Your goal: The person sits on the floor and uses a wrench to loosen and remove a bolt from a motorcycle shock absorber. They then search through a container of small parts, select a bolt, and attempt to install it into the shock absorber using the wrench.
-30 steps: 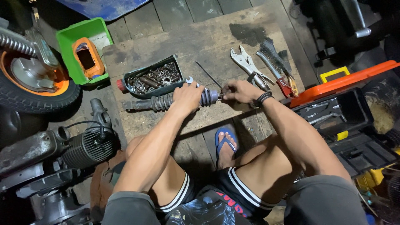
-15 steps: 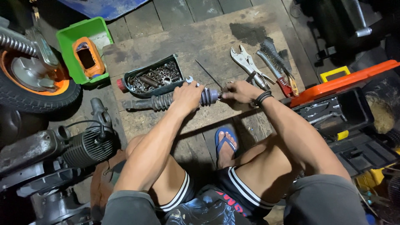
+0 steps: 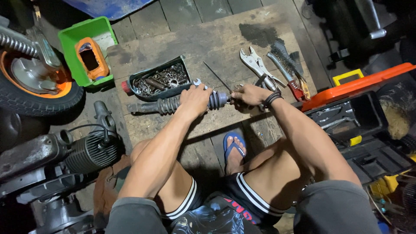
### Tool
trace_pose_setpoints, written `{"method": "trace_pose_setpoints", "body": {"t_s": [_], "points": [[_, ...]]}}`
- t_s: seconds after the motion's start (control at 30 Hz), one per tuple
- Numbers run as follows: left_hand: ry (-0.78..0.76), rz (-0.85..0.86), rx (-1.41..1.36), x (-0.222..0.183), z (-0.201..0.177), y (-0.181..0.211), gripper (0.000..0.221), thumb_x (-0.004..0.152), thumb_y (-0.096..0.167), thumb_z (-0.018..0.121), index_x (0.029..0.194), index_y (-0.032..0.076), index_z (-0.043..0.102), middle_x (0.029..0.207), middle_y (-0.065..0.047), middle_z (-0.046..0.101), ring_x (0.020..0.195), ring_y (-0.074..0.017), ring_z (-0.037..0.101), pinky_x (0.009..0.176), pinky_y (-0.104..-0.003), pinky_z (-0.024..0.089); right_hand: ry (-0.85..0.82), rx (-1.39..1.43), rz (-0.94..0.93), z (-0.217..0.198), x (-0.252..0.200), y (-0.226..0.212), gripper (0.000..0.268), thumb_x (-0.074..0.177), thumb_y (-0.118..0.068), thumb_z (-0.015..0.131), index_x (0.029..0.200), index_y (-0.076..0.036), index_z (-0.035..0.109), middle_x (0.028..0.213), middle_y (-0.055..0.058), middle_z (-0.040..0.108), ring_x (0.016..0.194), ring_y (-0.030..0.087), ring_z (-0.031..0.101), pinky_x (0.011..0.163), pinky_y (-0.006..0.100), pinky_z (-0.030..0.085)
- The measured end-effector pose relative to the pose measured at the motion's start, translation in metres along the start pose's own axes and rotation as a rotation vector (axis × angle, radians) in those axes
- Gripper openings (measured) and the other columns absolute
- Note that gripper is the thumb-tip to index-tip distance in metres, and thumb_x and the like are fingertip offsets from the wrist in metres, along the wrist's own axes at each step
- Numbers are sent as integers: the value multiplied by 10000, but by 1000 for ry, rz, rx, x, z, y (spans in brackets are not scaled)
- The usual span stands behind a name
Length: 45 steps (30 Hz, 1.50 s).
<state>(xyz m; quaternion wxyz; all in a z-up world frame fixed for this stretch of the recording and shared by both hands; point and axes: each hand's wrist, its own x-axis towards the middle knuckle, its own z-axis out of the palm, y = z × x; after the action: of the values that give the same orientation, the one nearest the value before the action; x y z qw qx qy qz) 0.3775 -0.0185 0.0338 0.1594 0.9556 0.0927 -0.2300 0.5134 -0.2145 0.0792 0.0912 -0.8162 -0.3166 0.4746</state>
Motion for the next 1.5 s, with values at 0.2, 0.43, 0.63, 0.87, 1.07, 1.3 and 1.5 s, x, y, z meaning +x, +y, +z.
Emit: {"method": "trace_pose_setpoints", "body": {"t_s": [0.2,0.43,0.63,0.87,1.07,1.3,1.5], "points": [[0,7,3,3,4,-2,628,835,237,849,1391,118,582,1337,-148,564,1232,-436,554,947,-581,507,80,-19,-136,2,35,23,429,938,-479,694,1076,-74,719,1022,229,741,1101,452,658,984,549,490],[17,-1,8,0,4,0,619,846,232,844,1395,130,577,1332,-142,570,1230,-428,561,945,-571,511,82,-65,-154,-2,33,26,385,905,-507,722,1056,-153,729,960,143,766,1081,388,683,972,510,517],[7,10,9,2,4,-1,646,836,237,846,1407,119,567,1341,-147,561,1233,-435,548,944,-584,502,34,27,-17,1,7,9,521,1023,-523,500,979,-85,779,999,186,773,1077,396,689,997,513,502],[17,5,10,7,10,-3,655,827,236,857,1405,118,573,1340,-150,567,1229,-443,552,936,-586,503,96,-51,-157,5,30,27,458,887,-506,749,1146,-132,697,1070,171,738,1136,399,660,1001,520,502],[18,13,19,5,10,-3,645,826,233,862,1392,100,583,1327,-159,571,1221,-449,554,921,-591,508,117,-23,-114,9,24,26,521,994,-569,565,951,-79,739,958,206,754,1036,416,684,954,510,512],[15,11,14,8,7,-3,623,831,246,855,1378,111,588,1337,-149,562,1229,-449,547,923,-593,507,145,-96,-181,8,41,27,397,901,-532,722,1001,-148,733,935,147,756,1026,393,701,913,511,531],[7,15,9,3,8,-3,645,834,255,855,1398,121,572,1349,-144,554,1240,-444,541,942,-597,501,70,30,-94,5,-6,-8,442,1007,-493,578,885,-98,734,850,97,787,929,331,729,885,468,538]]}}
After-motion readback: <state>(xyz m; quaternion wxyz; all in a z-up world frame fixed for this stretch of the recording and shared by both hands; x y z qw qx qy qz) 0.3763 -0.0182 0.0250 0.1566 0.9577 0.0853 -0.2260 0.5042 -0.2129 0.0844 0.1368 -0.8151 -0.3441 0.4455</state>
